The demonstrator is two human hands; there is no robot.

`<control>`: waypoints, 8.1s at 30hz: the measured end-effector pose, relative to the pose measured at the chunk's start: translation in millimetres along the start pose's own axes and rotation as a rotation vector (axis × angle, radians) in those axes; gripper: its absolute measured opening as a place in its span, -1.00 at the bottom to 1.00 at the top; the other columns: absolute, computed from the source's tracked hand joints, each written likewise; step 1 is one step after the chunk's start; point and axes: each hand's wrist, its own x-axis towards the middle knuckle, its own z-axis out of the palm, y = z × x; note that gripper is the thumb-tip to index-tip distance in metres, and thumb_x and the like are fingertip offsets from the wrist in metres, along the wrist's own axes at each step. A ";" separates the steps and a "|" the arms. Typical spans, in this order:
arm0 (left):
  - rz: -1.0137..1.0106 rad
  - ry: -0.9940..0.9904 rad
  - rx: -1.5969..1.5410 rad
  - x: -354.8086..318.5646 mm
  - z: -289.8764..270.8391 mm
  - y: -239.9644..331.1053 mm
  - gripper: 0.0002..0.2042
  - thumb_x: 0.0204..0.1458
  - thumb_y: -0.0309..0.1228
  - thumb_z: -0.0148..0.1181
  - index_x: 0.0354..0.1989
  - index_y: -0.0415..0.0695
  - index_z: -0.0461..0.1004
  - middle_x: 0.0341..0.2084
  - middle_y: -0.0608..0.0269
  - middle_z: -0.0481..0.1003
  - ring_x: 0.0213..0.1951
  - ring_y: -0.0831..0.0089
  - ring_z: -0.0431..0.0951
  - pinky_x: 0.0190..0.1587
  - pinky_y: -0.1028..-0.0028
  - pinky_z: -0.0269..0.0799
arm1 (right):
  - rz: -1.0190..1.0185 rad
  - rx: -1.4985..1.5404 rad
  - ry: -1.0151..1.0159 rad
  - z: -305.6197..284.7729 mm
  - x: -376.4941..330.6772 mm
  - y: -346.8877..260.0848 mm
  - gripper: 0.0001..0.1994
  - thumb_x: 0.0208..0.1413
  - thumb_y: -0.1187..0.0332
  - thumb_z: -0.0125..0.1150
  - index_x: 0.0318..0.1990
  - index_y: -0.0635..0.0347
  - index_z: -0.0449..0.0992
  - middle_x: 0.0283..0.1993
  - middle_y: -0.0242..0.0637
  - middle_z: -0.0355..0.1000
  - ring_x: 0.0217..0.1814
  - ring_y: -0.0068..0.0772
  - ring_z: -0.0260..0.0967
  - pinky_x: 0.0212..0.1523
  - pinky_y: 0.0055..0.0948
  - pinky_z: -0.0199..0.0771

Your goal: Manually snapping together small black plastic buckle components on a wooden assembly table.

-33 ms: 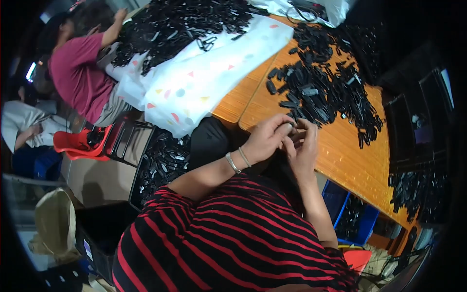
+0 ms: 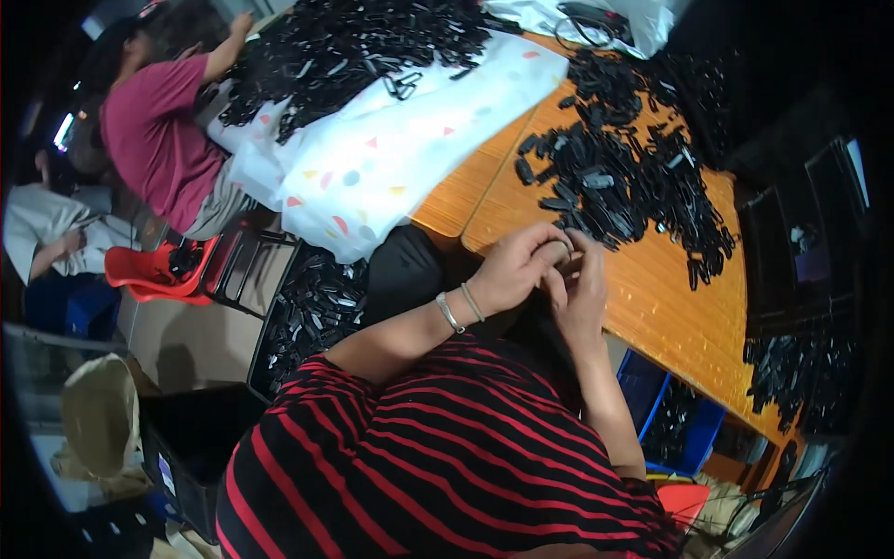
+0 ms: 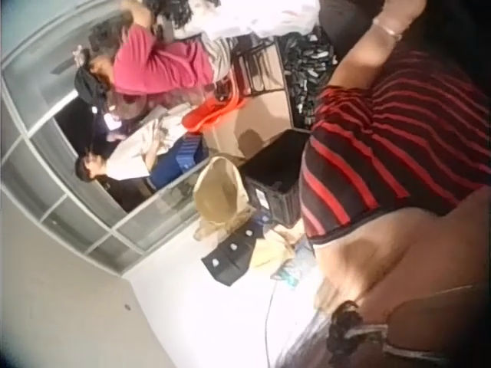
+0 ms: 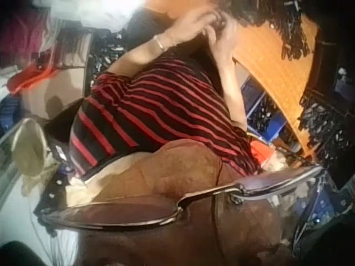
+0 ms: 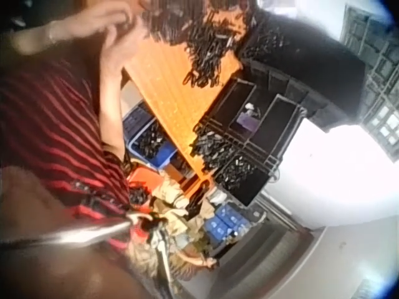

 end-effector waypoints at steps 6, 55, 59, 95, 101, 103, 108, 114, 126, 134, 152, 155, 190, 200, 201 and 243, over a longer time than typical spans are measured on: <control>0.093 -0.050 -0.083 0.5 -9.6 -2.5 -0.78 0.27 -0.30 -0.02 -0.25 -0.21 0.44 -0.43 0.40 0.44 -0.34 0.70 0.42 -0.30 0.67 0.35 | -0.021 0.093 -0.011 7.3 -7.3 -18.3 -0.59 0.04 0.43 0.28 0.06 0.24 0.35 -0.31 -0.09 0.43 -0.36 -0.18 0.45 -0.34 -0.35 0.42; 0.583 -0.387 0.990 58.8 -18.5 -12.2 -0.75 -0.07 -0.68 0.15 -0.18 -0.22 0.43 -0.23 0.07 0.43 -0.15 0.06 0.48 -0.14 0.27 0.44 | 0.405 -0.453 -0.149 -149.1 18.8 100.3 -0.83 0.03 0.38 0.28 -0.23 0.24 0.53 -0.32 -0.05 0.50 -0.25 -0.03 0.49 -0.22 -0.21 0.47; 0.601 -0.429 1.035 64.7 -19.1 -13.8 -0.76 -0.09 -0.66 0.16 -0.20 -0.22 0.44 -0.23 0.08 0.44 -0.16 0.09 0.48 -0.13 0.29 0.44 | 0.132 -0.540 -0.223 -149.3 21.2 98.0 -0.82 0.07 0.59 0.12 -0.17 0.25 0.53 -0.22 -0.09 0.49 -0.20 -0.05 0.48 -0.17 -0.28 0.47; -0.089 -0.117 -0.090 40.5 -3.0 -21.4 -0.69 0.08 -0.51 0.23 0.01 -0.25 0.42 -0.40 0.34 0.49 -0.43 0.64 0.49 -0.39 0.63 0.41 | 0.174 -0.139 -0.113 -100.2 7.1 25.4 -0.79 0.08 0.44 0.25 -0.15 0.30 0.47 -0.33 -0.29 0.41 -0.45 -0.56 0.36 -0.43 -0.54 0.38; -0.153 -0.064 -0.153 30.3 11.3 3.1 -0.72 0.12 -0.46 0.20 0.00 -0.22 0.45 -0.46 0.45 0.52 -0.48 0.76 0.47 -0.50 0.76 0.27 | 0.149 0.064 0.011 -67.0 8.6 -7.5 -0.79 0.05 0.55 0.27 -0.14 0.29 0.49 -0.33 -0.37 0.37 -0.43 -0.66 0.32 -0.46 -0.66 0.33; -0.081 -0.073 -0.144 29.2 11.1 3.0 -0.73 0.13 -0.46 0.20 0.00 -0.22 0.45 -0.44 0.45 0.52 -0.47 0.77 0.47 -0.52 0.78 0.26 | 0.145 0.072 0.013 -62.9 9.1 -8.3 -0.78 0.04 0.55 0.28 -0.13 0.28 0.49 -0.32 -0.39 0.36 -0.43 -0.68 0.31 -0.46 -0.68 0.32; -0.063 -0.082 -0.168 25.3 6.7 2.1 -0.70 0.13 -0.45 0.19 0.04 -0.21 0.45 -0.45 0.47 0.51 -0.47 0.76 0.47 -0.50 0.77 0.26 | 0.136 0.097 -0.008 -58.4 8.4 -9.4 -0.79 0.02 0.57 0.29 -0.16 0.27 0.50 -0.32 -0.39 0.36 -0.43 -0.68 0.30 -0.46 -0.65 0.30; -0.013 -0.102 -0.126 15.6 12.3 0.4 -0.65 0.15 -0.47 0.17 0.12 -0.22 0.41 -0.47 0.50 0.46 -0.49 0.79 0.39 -0.45 0.77 0.29 | 0.091 -0.027 0.023 -50.4 1.0 -14.2 -0.75 -0.05 0.57 0.34 -0.18 0.26 0.50 -0.37 -0.29 0.35 -0.49 -0.53 0.36 -0.51 -0.56 0.35; 0.135 -0.104 0.023 -8.7 10.3 0.1 -0.81 0.27 -0.42 -0.05 -0.33 -0.26 0.41 -0.51 0.36 0.42 -0.45 0.67 0.36 -0.36 0.64 0.32 | 0.099 0.063 0.045 -12.5 -24.8 -38.4 -0.52 -0.20 0.56 0.33 -0.02 0.26 0.37 -0.25 -0.14 0.30 -0.30 -0.20 0.36 -0.32 -0.34 0.41; -0.068 -0.159 -0.114 -2.3 9.9 -20.9 -0.81 0.26 -0.39 -0.01 -0.31 -0.25 0.43 -0.52 0.38 0.41 -0.46 0.70 0.34 -0.40 0.65 0.30 | 0.257 0.164 -0.142 -29.3 -20.4 -16.0 -0.57 -0.13 0.44 0.41 -0.07 0.28 0.40 -0.33 -0.20 0.37 -0.37 -0.30 0.39 -0.36 -0.39 0.42; 0.515 -0.170 1.061 51.1 12.0 -19.1 -0.81 -0.09 -0.41 0.31 -0.34 -0.14 0.43 -0.39 0.16 0.35 -0.35 0.13 0.47 -0.37 0.27 0.39 | 0.391 -0.821 0.014 -116.8 73.8 128.4 -0.75 0.01 0.31 0.28 -0.22 0.27 0.50 -0.27 0.05 0.50 -0.26 0.08 0.49 -0.24 -0.07 0.48; 0.521 -0.155 1.028 47.2 10.1 -21.5 -0.81 -0.11 -0.44 0.32 -0.39 -0.16 0.41 -0.42 0.16 0.36 -0.37 0.14 0.47 -0.38 0.28 0.38 | 0.409 -0.756 -0.089 -124.0 60.0 117.4 -0.80 0.01 0.31 0.27 -0.29 0.25 0.51 -0.33 0.02 0.51 -0.29 0.07 0.49 -0.23 -0.08 0.47; -0.142 -0.058 -0.117 53.2 16.0 -18.4 -0.75 0.12 -0.45 0.21 -0.04 -0.22 0.45 -0.49 0.35 0.50 -0.53 0.71 0.44 -0.55 0.77 0.24 | 0.418 -0.177 -0.250 -126.2 38.7 33.6 -0.86 0.07 0.46 0.27 -0.27 0.28 0.46 -0.45 -0.27 0.44 -0.46 -0.45 0.39 -0.41 -0.44 0.43; -0.091 -0.073 -0.168 46.6 27.4 1.3 -0.73 0.09 -0.51 0.22 -0.03 -0.26 0.46 -0.27 0.31 0.53 -0.35 0.68 0.49 -0.40 0.69 0.43 | 0.141 -0.045 0.077 -78.8 13.8 3.1 -0.76 0.02 0.53 0.32 -0.13 0.28 0.52 -0.35 -0.37 0.42 -0.48 -0.67 0.33 -0.45 -0.64 0.35; -0.090 -0.071 -0.169 46.4 27.6 2.4 -0.73 0.09 -0.51 0.22 -0.03 -0.26 0.46 -0.27 0.31 0.53 -0.35 0.68 0.49 -0.40 0.69 0.43 | 0.139 -0.034 0.095 -76.6 13.5 1.5 -0.78 0.01 0.53 0.32 -0.15 0.27 0.54 -0.35 -0.37 0.41 -0.48 -0.67 0.32 -0.45 -0.65 0.34; -0.144 0.115 1.234 -114.2 -156.2 20.2 -0.84 0.09 -0.43 0.19 -0.21 -0.24 0.55 -0.44 0.15 0.56 -0.39 0.39 0.53 -0.26 0.46 0.42 | 0.108 -0.570 -0.107 -127.5 -11.3 47.5 -0.86 0.04 0.52 0.22 -0.23 0.20 0.56 -0.27 -0.18 0.46 -0.32 -0.11 0.48 -0.31 -0.27 0.50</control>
